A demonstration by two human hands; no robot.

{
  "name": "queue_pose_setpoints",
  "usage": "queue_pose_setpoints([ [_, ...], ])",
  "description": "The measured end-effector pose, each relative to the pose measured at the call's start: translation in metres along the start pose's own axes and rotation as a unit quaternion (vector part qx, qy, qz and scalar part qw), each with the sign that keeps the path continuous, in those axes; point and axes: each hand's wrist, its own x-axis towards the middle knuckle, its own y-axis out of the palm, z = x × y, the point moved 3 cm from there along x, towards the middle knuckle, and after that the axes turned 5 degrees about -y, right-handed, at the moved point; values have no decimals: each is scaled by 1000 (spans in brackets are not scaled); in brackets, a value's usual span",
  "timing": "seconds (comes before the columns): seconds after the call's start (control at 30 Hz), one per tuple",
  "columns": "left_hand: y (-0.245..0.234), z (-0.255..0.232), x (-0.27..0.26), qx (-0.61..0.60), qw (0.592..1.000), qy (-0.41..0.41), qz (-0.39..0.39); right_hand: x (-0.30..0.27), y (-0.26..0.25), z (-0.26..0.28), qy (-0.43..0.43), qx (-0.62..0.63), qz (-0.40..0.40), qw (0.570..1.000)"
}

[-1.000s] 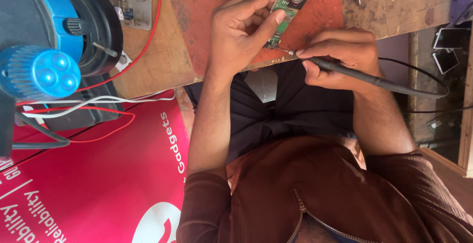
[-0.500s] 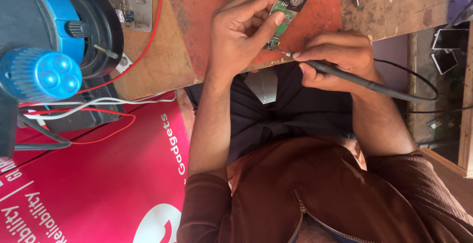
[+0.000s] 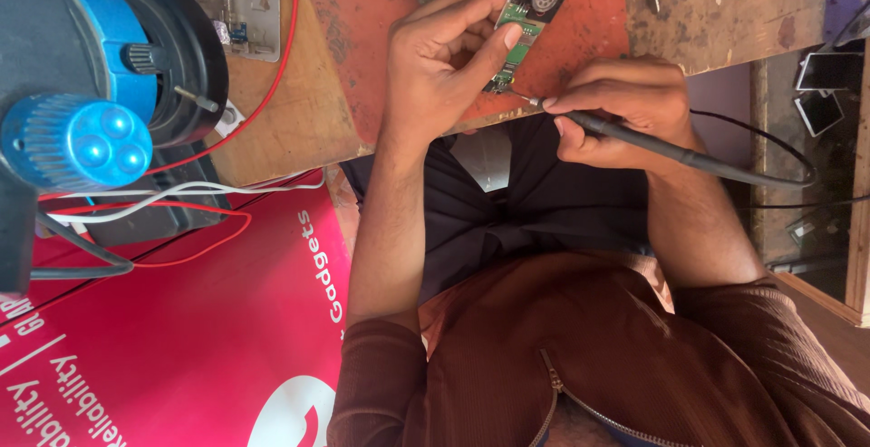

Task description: The person uses a soldering iron to work on a small green circuit board, repeatedly touching the tip to various points on the board. The person then connects a USB cable to the board and uses multimeter probes to test connections.

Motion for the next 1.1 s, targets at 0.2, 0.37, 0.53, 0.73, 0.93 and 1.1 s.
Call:
queue_pose_setpoints([
  [0.2, 0, -2, -1, 0, 1000, -1, 5, -3, -1, 0, 8, -3, -8, 1000],
  [0.37, 1, -2, 0, -4, 1000, -6, 1, -2, -2, 0, 7, 9, -4, 1000],
  [0.53, 1, -4, 0, 0, 1000, -2, 7, 0, -1, 0, -2, 9, 2, 1000],
  [0.73, 1, -6, 0, 3, 1000, -4, 9, 0, 0, 0, -3, -1, -2, 1000],
  [0.93, 1, -6, 1, 17, 1000, -2, 5, -1, 0, -1, -12, -5, -3, 1000],
  [1.1, 1, -5, 1, 15, 1000, -2, 5, -2, 0, -2, -5, -10, -4, 1000],
])
